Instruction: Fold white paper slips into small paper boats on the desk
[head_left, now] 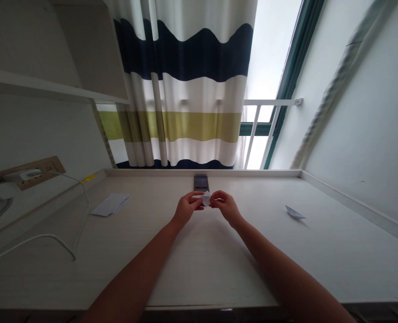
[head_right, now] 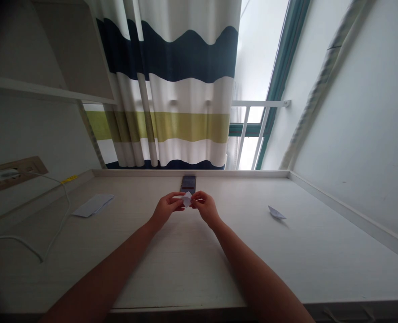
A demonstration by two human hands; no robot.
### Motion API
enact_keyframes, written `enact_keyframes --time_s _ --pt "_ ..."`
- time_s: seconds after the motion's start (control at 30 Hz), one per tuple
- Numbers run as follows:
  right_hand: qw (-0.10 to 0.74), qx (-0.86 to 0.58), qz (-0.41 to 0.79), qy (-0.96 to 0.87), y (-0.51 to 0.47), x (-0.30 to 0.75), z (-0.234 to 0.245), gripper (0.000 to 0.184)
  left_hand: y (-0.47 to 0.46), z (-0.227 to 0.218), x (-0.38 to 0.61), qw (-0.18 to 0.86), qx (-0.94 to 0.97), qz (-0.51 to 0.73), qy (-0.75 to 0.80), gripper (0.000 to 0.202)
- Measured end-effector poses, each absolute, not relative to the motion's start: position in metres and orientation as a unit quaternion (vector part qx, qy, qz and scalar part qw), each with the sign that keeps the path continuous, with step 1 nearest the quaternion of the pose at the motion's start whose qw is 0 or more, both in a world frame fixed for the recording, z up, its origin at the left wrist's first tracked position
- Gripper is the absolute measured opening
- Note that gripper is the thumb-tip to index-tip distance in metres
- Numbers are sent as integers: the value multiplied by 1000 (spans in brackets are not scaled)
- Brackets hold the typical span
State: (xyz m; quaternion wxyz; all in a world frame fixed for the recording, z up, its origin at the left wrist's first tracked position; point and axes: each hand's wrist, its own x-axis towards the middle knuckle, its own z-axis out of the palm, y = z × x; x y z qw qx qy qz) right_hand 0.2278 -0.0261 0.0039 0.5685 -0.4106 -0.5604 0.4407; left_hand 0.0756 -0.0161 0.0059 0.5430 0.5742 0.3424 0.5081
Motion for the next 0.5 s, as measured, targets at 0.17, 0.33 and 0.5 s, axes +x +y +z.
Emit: enact_keyframes --time_s 0.17,0.33,0.5 --pt "576 -394 446 -560 -25 227 3 10 -18 7 77 536 576 511 346 36" --pt "570 -397 444 -566 -28 227 6 5 -17 6 77 544 557 518 354 23" --pt "567 -387 455 -567 -32 226 10 9 -17 8 76 568 526 521 359 23"
